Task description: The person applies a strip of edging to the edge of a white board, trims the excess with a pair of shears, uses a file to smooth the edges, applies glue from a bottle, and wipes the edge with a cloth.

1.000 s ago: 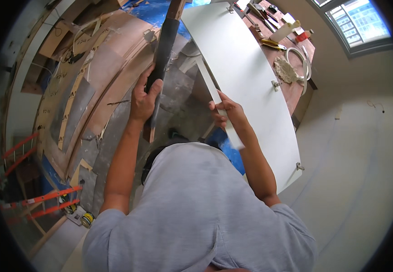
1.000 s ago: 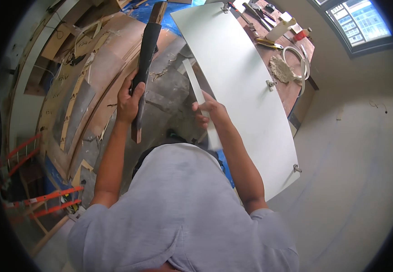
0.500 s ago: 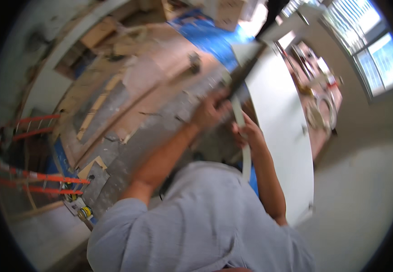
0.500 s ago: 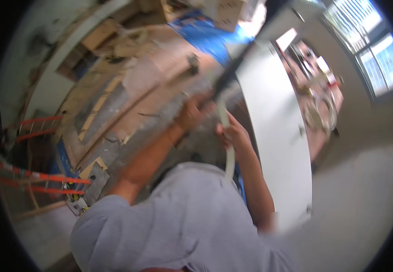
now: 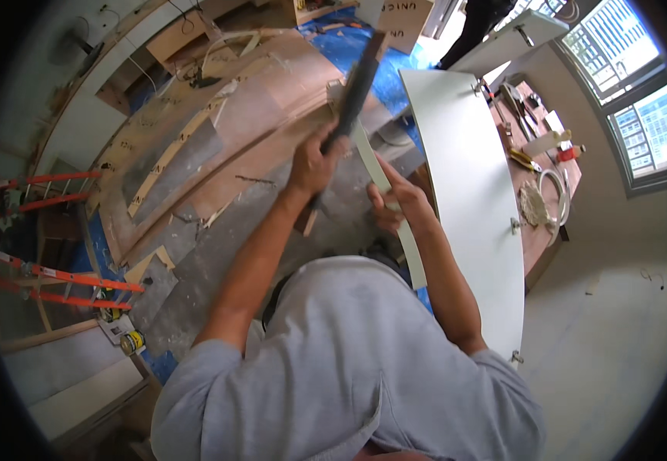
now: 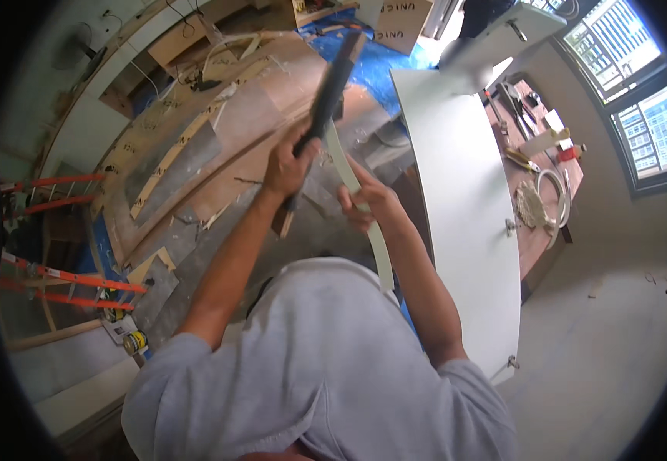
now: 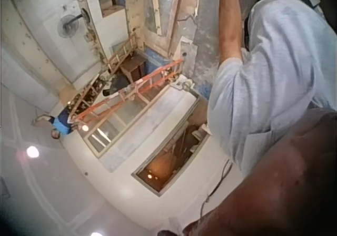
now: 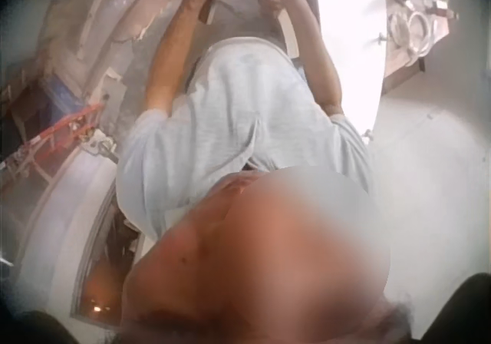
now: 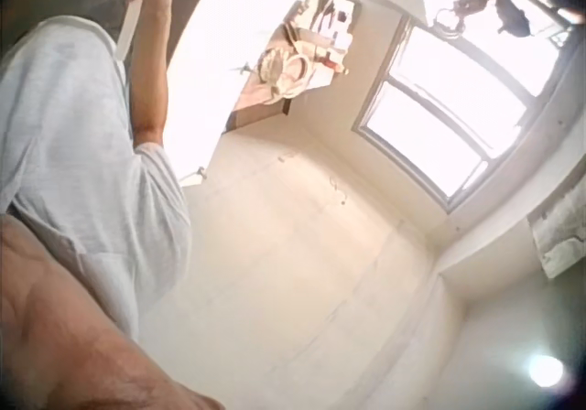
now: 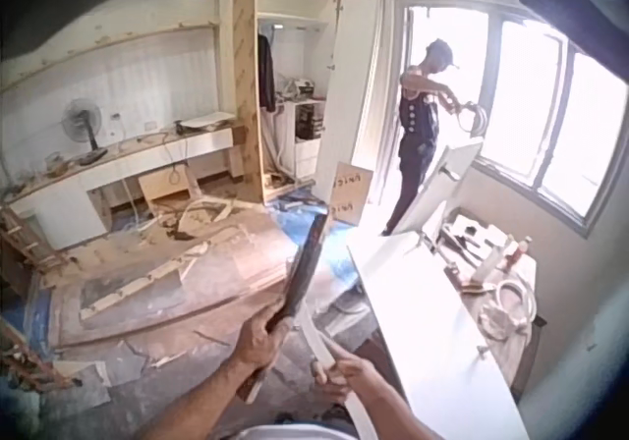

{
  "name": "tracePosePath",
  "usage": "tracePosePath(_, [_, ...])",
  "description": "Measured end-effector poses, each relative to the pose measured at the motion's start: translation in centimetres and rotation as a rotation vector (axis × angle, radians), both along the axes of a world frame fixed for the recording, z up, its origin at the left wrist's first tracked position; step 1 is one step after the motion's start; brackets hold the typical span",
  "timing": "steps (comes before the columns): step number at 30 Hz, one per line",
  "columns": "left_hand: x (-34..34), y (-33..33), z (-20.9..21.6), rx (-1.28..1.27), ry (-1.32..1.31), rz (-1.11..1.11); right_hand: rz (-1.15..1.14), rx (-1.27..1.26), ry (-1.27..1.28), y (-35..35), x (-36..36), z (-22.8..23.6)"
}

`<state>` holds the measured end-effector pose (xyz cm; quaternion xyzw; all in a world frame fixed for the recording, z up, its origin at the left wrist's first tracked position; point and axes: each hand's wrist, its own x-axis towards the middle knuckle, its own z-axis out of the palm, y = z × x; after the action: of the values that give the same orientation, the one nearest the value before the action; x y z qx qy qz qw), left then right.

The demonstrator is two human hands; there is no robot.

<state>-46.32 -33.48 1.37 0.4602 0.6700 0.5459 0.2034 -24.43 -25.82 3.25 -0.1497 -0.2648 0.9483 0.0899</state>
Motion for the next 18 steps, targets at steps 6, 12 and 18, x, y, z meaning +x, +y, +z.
tracePosePath(6, [4.4,-0.7,0.3,0.062,0.203,-0.131,-0.183,0.060,-0.242,3.3,0.1,-1.2])
tracePosePath(12, [3.0,3.4,0.4,0.157,-0.026,0.039,-0.208,0.357,-0.307,4.2,-0.8,-0.6])
tracePosePath(18, [7.1,3.3,-1.1,-0.017,-0.226,-0.179,-0.170,0.309,-0.399,5.3,0.1,-0.9])
